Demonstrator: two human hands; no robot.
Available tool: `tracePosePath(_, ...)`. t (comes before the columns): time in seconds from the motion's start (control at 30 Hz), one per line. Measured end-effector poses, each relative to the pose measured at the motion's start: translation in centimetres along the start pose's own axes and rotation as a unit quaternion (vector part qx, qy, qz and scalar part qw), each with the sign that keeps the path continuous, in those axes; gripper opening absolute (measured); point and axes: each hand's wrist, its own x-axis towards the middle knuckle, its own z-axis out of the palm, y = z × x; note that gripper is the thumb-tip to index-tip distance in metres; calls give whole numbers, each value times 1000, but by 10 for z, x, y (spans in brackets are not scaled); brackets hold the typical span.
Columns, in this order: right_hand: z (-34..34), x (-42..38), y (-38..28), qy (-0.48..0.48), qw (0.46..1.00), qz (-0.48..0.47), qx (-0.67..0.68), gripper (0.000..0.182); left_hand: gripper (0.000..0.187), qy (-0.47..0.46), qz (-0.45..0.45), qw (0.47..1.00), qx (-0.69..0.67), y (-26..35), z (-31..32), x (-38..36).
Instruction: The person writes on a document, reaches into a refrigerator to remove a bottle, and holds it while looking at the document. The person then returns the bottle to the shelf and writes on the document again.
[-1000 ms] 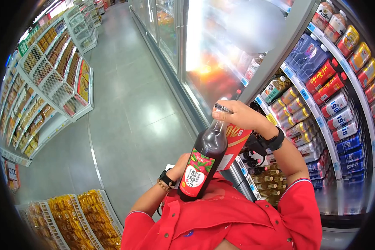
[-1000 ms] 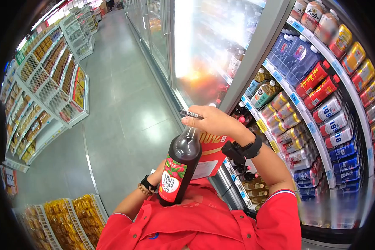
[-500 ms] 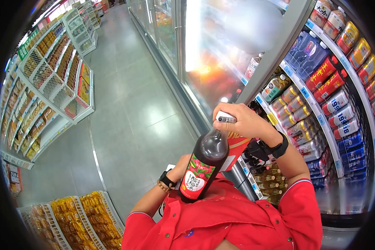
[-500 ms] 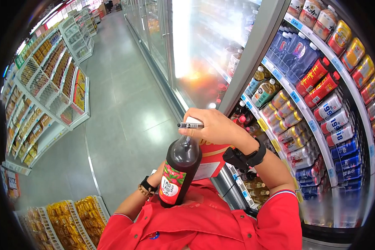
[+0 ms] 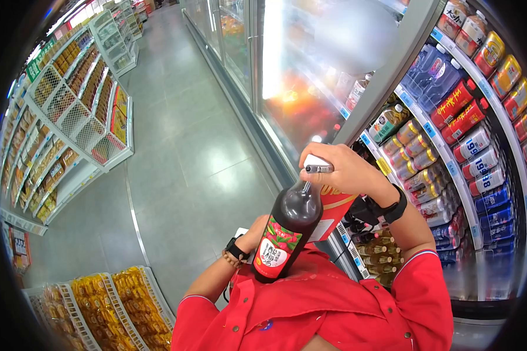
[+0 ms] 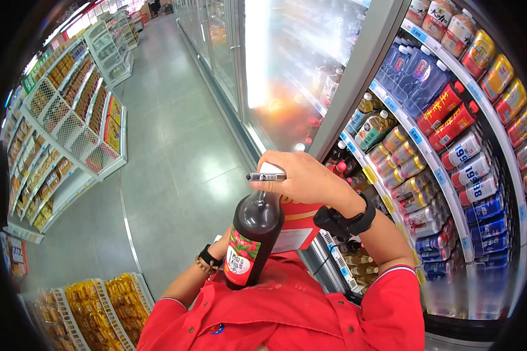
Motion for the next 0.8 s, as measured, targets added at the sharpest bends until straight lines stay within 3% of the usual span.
tracePosePath(0.1,0,3,5,-8,1000,28,6,41,29,-10,43,998,54,-3,-1,3)
tracePosePath(0.2,3,8,16,-9,999,50,9,45,29,-1,-16,998,-68,-5,-1,2)
tracePosePath(0.33,6,12,33,-11,998,65,21,47,27,18,70,997,30,-27,-6,9)
tracePosePath(0.47,6,12,38,-20,997,74,33,47,26,23,-7,999,-29,-31,-8,5)
tracePosePath(0.6,6,4,33,-5,997,53,56,39,27,23,25,999,23,-30,-7,6)
tracePosePath(0.67,-2,-13,-6,-8,999,9,39,29,31,22,75,980,181,-7,-4,2)
tracePosePath(0.7,-4,-19,-16,-12,999,-39,33,27,32,26,94,980,173,12,4,-2)
tracePosePath(0.77,-7,-12,-18,-26,998,-53,5,27,31,-3,25,999,39,-2,0,0)
tracePosePath(0.8,-6,-8,-17,-45,996,67,37,28,30,-12,-18,1000,1,-5,-3,-2)
